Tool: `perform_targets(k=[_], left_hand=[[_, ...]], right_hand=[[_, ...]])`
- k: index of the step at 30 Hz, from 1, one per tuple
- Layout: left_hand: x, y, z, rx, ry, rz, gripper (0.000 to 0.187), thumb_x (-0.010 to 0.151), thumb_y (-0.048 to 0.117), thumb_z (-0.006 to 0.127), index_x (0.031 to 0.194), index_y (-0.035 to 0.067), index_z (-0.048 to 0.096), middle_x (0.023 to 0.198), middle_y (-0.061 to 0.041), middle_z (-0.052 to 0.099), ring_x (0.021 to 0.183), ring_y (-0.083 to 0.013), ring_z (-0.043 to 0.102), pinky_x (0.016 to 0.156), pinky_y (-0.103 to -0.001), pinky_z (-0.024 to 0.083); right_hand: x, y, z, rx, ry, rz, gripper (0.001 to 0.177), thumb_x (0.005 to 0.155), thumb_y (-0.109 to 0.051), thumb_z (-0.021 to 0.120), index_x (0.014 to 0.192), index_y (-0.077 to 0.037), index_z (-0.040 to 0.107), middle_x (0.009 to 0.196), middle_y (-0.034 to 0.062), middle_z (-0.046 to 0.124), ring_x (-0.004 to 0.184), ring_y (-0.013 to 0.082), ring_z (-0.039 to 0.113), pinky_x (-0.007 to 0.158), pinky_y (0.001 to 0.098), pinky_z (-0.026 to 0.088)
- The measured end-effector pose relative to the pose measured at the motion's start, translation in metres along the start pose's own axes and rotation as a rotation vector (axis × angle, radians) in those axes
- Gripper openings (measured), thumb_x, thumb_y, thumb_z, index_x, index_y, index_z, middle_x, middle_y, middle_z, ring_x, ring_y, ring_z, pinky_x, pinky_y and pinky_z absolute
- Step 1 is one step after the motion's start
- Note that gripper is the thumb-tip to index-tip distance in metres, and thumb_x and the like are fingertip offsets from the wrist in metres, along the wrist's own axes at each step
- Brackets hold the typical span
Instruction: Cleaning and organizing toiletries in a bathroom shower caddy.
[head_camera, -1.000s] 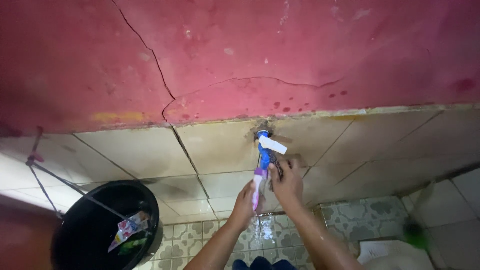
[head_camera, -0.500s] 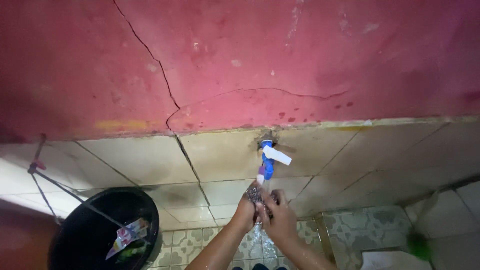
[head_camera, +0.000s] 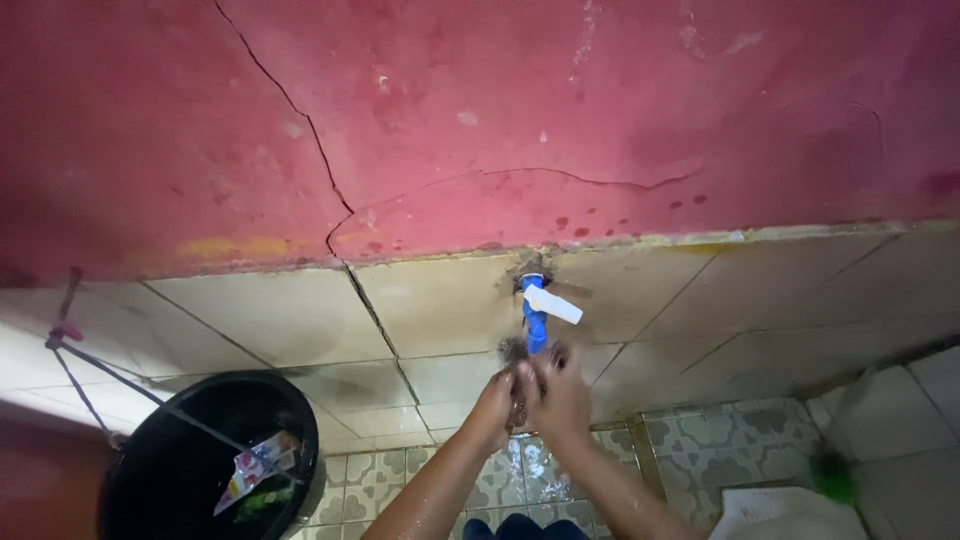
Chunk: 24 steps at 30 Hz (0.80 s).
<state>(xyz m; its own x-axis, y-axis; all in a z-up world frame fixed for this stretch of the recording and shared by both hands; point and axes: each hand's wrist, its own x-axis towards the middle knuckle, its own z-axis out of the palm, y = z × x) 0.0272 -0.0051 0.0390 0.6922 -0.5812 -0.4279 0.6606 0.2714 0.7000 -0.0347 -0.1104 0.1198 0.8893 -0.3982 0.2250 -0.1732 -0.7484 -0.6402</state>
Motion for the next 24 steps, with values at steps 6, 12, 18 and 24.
perform_targets(k=[6,12,18,24], left_hand=[[-0.001,0.016,0.010,-0.174,0.077,0.043,0.034,0.107,0.030,0.047,0.119,0.004,0.065,0.088,-0.003,0.072,0.067,-0.0111,0.064,0.053,-0.028,0.047],[-0.036,0.032,0.042,-0.196,0.018,-0.036,0.053,0.106,0.050,0.038,0.126,0.009,0.065,0.095,0.000,0.074,0.076,-0.0106,0.069,0.064,-0.026,0.056],[-0.029,0.035,0.025,-0.185,0.097,-0.107,0.035,0.103,0.045,0.045,0.112,0.016,0.062,0.084,-0.001,0.068,0.071,-0.0157,0.068,0.060,-0.034,0.056],[-0.011,0.014,0.017,-0.201,-0.087,0.103,0.047,0.108,0.054,0.051,0.117,0.010,0.061,0.084,-0.006,0.065,0.069,-0.0189,0.066,0.061,-0.035,0.059]], right_hand=[[-0.004,-0.047,-0.034,-0.114,-0.075,-0.077,0.059,0.090,-0.029,0.068,0.148,-0.026,0.062,0.117,0.0229,0.056,0.096,0.0450,0.063,0.077,0.0529,0.052],[0.026,-0.012,-0.019,0.028,0.213,0.010,0.047,0.096,-0.024,0.065,0.142,-0.016,0.061,0.120,0.0243,0.055,0.103,0.0451,0.063,0.082,0.0516,0.053],[-0.020,-0.006,-0.021,0.026,-0.031,-0.160,0.043,0.092,-0.029,0.067,0.134,-0.021,0.068,0.118,0.0186,0.059,0.100,0.0403,0.067,0.083,0.0479,0.055],[0.026,0.035,-0.035,0.141,0.170,0.129,0.050,0.097,-0.028,0.066,0.146,-0.023,0.061,0.123,0.0236,0.057,0.102,0.0413,0.065,0.083,0.0485,0.055]])
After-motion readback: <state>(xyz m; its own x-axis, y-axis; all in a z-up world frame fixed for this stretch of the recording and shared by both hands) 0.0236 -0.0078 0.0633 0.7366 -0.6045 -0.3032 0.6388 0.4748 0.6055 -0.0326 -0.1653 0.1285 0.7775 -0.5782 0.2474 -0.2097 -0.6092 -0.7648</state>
